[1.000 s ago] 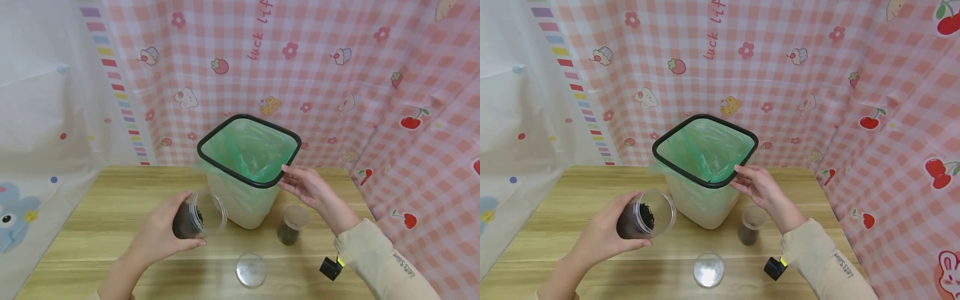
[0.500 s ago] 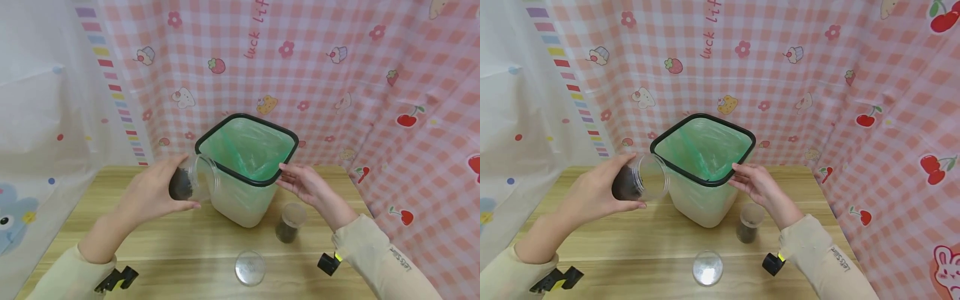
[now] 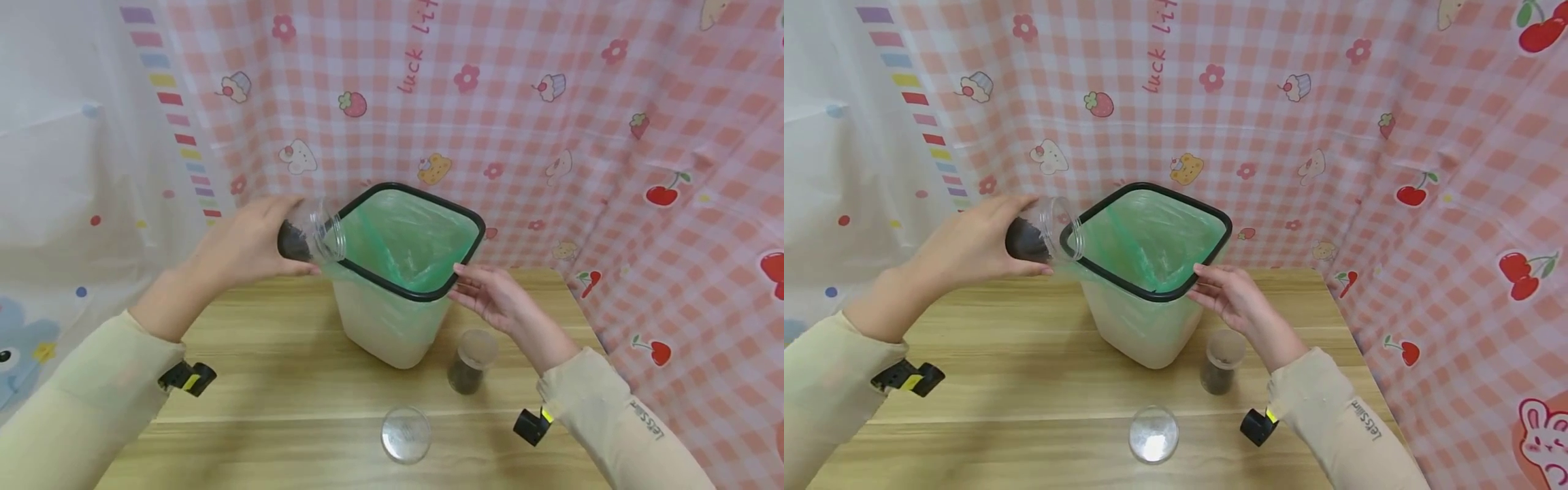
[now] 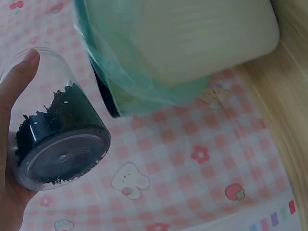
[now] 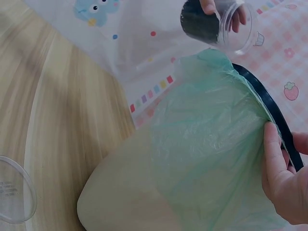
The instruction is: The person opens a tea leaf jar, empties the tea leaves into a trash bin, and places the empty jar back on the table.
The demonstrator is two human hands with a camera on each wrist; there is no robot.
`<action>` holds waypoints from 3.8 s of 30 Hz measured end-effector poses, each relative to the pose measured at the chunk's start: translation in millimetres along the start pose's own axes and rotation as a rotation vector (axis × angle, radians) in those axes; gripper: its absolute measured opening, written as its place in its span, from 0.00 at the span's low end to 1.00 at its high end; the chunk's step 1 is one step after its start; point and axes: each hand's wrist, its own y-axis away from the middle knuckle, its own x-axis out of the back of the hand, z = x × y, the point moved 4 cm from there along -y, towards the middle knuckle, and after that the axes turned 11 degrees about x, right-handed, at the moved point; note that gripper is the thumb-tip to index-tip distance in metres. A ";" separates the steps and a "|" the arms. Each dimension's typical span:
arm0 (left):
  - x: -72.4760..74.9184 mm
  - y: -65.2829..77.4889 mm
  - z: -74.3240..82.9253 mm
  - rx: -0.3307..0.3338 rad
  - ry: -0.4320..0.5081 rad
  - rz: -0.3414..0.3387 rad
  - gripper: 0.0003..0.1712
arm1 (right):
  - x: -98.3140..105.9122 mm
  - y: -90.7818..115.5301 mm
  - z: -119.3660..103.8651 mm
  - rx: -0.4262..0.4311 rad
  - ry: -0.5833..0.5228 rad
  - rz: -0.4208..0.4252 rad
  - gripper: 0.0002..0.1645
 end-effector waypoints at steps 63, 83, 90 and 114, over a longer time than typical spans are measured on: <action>14.7 -64.4 26.5 -0.408 -0.434 -0.095 0.56 | -1.2 -2.7 -0.4 0.004 -0.030 0.047 0.04; 7.2 -63.0 30.2 -0.472 -0.408 -0.074 0.56 | -2.3 -2.6 0.0 0.005 -0.030 0.037 0.08; 5.8 -61.5 32.3 -0.502 -0.401 -0.069 0.56 | -1.2 -3.2 1.5 0.005 -0.041 0.044 0.05; -0.3 -62.2 45.2 -0.565 -0.526 -0.152 0.57 | -1.4 -2.7 0.6 0.011 -0.050 0.030 0.07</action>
